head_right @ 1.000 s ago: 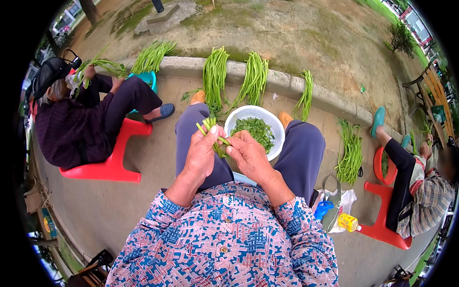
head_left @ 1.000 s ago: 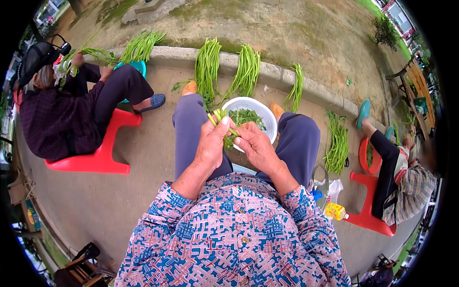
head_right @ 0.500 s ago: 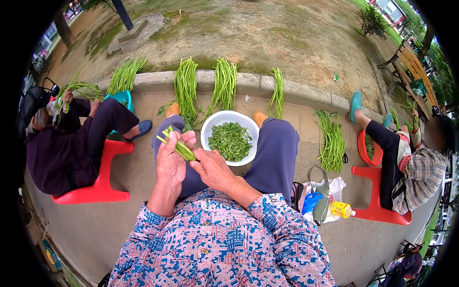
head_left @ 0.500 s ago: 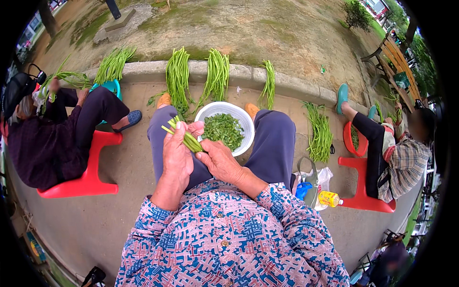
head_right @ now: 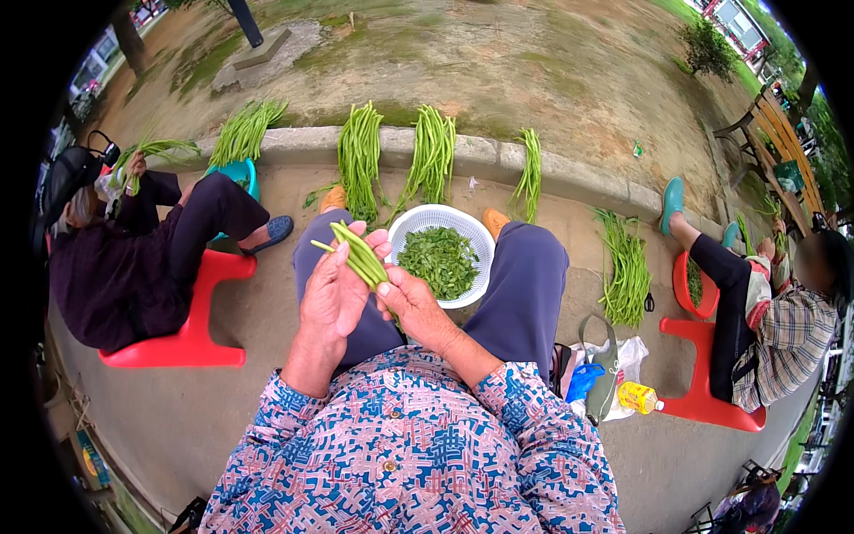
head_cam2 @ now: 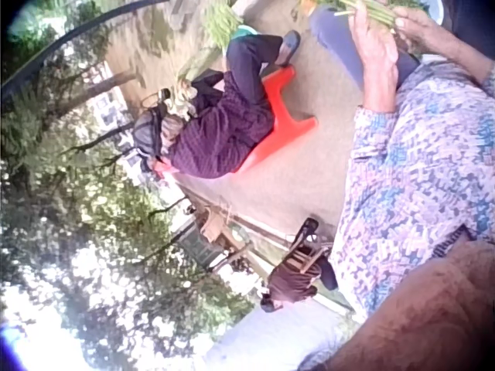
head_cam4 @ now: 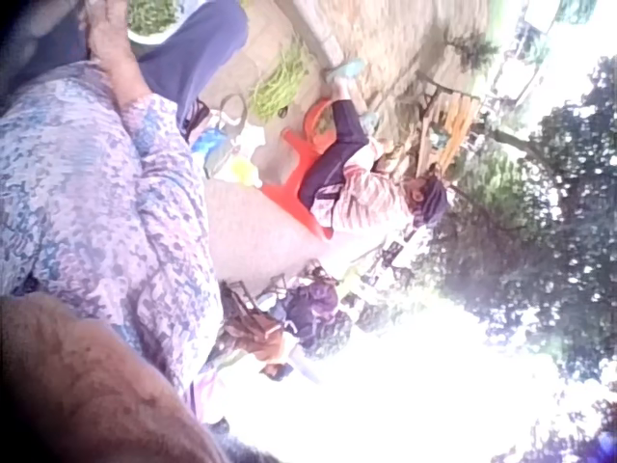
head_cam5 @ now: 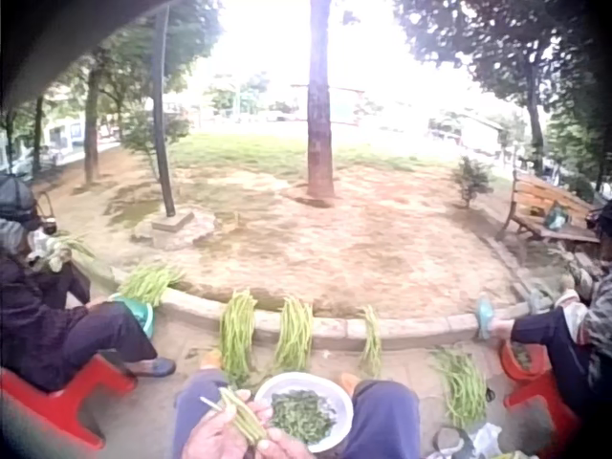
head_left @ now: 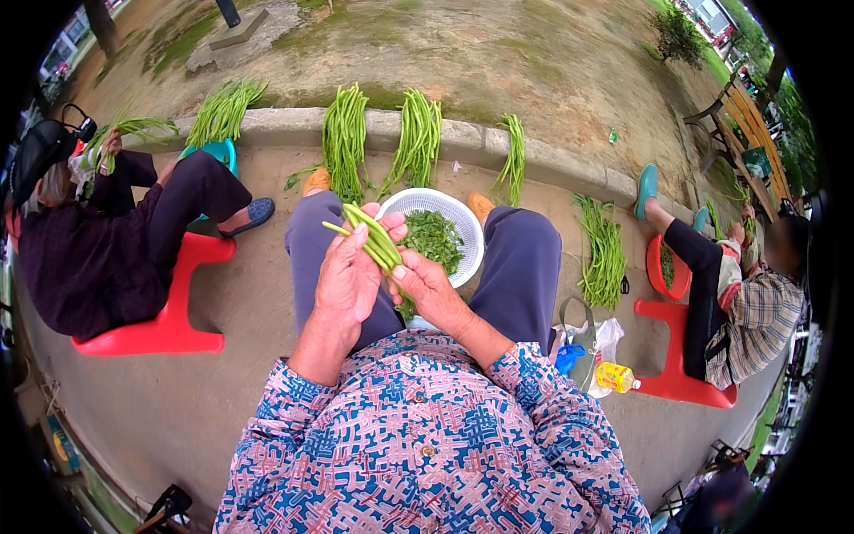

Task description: The person snaps long green beans into smaller pieces by hand, dropping the snapped pieces into a white colander while holding a bundle of unsnapped beans.

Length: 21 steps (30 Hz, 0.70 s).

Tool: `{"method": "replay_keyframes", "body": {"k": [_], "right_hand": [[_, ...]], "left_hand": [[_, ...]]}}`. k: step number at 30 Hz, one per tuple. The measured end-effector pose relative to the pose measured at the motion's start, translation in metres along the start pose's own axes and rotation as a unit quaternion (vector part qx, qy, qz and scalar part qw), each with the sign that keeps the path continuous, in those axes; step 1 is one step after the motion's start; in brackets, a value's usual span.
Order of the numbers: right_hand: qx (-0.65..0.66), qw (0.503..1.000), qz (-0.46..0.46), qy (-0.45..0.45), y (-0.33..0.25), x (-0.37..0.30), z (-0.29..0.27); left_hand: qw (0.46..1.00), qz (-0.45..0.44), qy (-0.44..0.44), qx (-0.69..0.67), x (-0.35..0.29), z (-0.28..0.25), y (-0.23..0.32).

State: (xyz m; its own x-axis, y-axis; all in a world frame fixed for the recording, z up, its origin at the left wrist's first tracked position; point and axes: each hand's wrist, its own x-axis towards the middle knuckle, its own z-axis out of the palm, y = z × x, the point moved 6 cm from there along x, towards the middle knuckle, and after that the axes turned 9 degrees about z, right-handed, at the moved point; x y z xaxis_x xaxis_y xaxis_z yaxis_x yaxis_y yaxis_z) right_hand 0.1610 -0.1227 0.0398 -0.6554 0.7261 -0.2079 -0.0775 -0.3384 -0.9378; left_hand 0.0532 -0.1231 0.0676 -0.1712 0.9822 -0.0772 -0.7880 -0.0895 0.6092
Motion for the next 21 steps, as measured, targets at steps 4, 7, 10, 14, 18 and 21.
{"method": "replay_keyframes", "body": {"k": [4,7,10,14,18,21], "right_hand": [[0.001,1.0,-0.002,0.012,-0.002,-0.002,-0.004],[0.008,1.0,0.0,0.019,-0.001,-0.002,-0.006],[-0.007,1.0,-0.001,0.019,-0.002,-0.001,-0.007],[0.002,1.0,0.007,0.018,0.0,-0.001,-0.005],[0.016,1.0,0.022,0.014,0.0,-0.002,-0.008],[0.009,1.0,0.012,0.021,-0.001,-0.002,-0.007]], "left_hand": [[0.998,-0.018,-0.045,-0.03,0.001,-0.002,-0.002],[0.998,-0.037,-0.041,-0.032,0.001,-0.004,-0.005],[0.998,-0.054,-0.042,-0.008,0.0,-0.008,-0.007],[0.996,-0.067,-0.059,0.016,0.0,-0.011,-0.009],[0.995,-0.056,-0.067,0.039,0.0,-0.01,-0.009],[0.995,-0.046,-0.07,0.059,0.0,-0.01,-0.008]]}}
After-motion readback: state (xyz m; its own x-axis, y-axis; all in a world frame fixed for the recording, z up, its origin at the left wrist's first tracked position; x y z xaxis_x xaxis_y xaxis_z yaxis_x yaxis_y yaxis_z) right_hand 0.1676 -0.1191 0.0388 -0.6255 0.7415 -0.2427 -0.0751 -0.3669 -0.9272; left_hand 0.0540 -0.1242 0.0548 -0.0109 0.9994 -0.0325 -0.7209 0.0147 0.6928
